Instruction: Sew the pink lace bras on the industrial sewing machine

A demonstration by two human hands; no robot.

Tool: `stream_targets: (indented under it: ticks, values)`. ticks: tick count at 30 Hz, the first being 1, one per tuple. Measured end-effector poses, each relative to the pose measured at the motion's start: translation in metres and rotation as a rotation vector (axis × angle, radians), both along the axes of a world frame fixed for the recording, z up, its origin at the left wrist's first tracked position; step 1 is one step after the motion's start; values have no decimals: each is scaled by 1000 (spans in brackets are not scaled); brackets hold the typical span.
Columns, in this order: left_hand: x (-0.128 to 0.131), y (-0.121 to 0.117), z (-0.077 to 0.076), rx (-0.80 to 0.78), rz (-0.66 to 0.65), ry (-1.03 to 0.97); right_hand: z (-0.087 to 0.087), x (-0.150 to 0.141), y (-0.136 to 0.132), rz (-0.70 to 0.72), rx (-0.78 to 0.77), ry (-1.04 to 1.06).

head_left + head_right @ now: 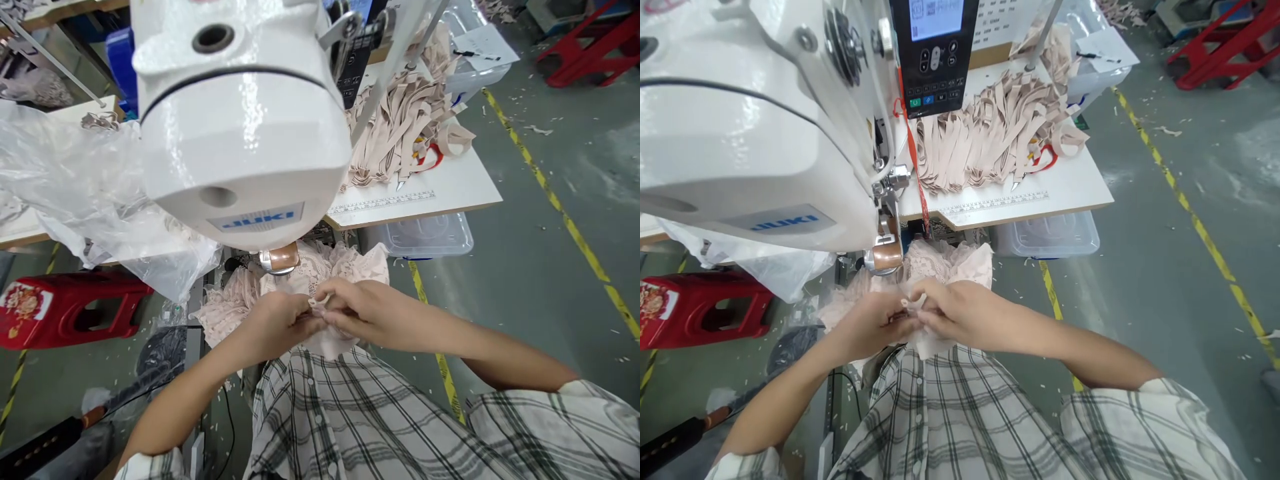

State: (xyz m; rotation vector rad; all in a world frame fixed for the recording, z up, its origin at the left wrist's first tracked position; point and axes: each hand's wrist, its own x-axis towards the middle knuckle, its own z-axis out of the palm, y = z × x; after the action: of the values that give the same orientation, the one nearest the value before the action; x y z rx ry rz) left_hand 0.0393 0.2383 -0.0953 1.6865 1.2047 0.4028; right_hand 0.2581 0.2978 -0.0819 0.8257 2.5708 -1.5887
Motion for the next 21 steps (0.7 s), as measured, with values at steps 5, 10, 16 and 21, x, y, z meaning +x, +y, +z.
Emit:
stream_targets:
  ticks: [5, 10, 16, 21]
  values:
    - [-14, 6, -3, 176, 20, 100, -17, -13, 16, -143, 22, 138]
    - [-32, 20, 10, 99, 159, 150, -22, -26, 36, -228, -32, 252]
    - [-57, 39, 11, -6, 458, 201, -26, -38, 62, -306, -36, 86]
    - [-68, 52, -3, 167, 552, 205, -39, -47, 85, -251, -156, 116]
